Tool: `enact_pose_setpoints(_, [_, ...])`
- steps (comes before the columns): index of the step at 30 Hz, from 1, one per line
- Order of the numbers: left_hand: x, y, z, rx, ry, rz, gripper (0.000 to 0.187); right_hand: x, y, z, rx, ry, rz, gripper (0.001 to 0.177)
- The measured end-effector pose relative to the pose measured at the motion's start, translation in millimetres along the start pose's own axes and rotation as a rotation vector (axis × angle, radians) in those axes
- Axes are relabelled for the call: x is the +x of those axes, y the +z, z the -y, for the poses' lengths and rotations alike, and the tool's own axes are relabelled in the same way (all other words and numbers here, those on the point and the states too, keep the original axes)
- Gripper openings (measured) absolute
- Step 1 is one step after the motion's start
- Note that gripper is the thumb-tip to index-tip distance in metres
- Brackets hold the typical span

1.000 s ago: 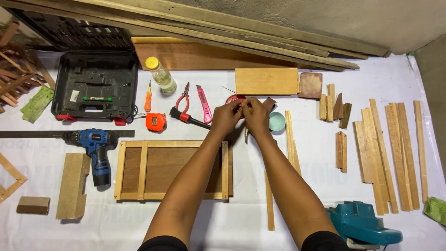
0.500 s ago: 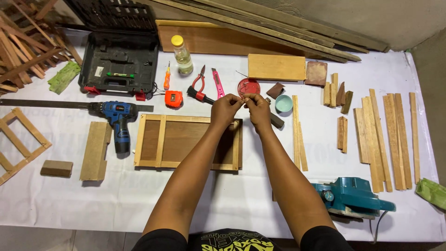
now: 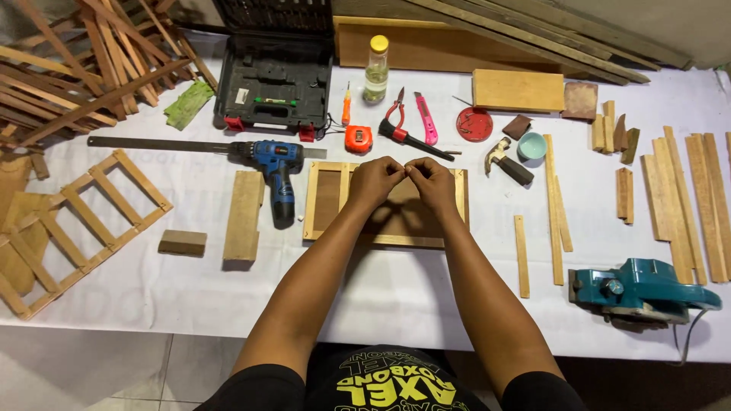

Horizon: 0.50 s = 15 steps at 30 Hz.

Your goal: The recorder is assembling and measuring a wooden frame structure using various hand and power tools.

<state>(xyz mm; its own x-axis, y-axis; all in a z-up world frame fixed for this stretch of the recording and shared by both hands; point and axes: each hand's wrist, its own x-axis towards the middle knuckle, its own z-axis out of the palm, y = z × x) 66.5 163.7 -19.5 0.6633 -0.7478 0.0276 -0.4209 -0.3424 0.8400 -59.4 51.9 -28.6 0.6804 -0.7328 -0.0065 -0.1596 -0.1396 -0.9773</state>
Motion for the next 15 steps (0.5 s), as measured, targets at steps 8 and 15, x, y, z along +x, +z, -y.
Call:
enact_pose_setpoints(8, [-19.4,-41.1,27.1,0.064,0.007,0.005,0.033,-7.8,47.1,-15.3,-0.103,0.07,-0.006,0.017])
enact_pose_setpoints(15, [-37.7,-63.6,27.6,0.066,-0.119,-0.011,0.031,-11.6,70.4,-2.0,-0.129,-0.029,0.066,0.019])
